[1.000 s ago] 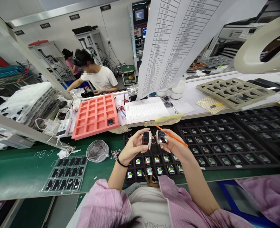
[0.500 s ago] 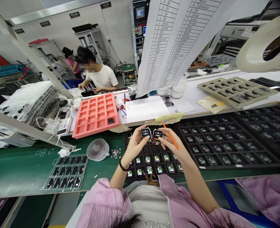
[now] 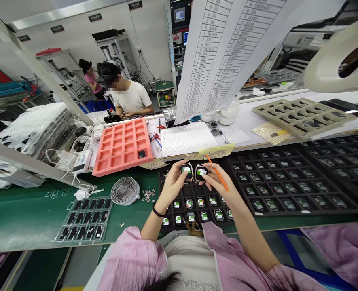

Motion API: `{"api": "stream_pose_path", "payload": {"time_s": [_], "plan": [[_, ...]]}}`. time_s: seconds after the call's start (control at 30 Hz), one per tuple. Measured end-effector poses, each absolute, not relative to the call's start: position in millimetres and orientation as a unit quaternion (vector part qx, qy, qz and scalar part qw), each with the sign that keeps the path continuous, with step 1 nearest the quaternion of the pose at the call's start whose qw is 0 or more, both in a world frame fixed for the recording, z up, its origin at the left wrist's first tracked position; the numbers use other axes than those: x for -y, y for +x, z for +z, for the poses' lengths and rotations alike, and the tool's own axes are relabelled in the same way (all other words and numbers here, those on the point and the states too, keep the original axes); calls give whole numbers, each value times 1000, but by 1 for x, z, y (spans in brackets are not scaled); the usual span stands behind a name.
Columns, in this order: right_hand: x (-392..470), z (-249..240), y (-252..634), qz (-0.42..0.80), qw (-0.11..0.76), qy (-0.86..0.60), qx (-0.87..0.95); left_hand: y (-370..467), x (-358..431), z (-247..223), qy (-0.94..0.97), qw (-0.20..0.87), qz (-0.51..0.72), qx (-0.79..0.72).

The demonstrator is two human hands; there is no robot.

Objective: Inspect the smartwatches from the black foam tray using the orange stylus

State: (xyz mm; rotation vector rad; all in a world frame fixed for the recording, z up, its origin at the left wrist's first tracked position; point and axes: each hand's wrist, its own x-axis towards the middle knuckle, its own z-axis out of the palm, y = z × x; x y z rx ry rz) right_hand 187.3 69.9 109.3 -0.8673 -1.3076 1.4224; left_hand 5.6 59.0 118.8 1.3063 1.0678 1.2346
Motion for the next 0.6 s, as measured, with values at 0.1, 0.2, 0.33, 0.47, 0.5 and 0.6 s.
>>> {"api": "stream_pose_path", "payload": {"time_s": [0.1,0.2,0.33,0.47,0.5,0.6], "plan": [[-68,114,185,587,490,-372,526,7,-59,120,533,504,510,-449],[-68,115,183,590,494,-381,513,7,-58,122,530,499,509,-459],[-68,111,184,581,495,-389,515,6,-58,123,536,481,503,-477],[-69,108,185,569,498,-405,514,6,-59,122,536,482,499,-480],[-70,108,185,568,498,-406,514,6,-59,121,537,485,497,-479],[-71,105,186,569,498,-397,521,6,-59,119,539,499,494,-465]]}}
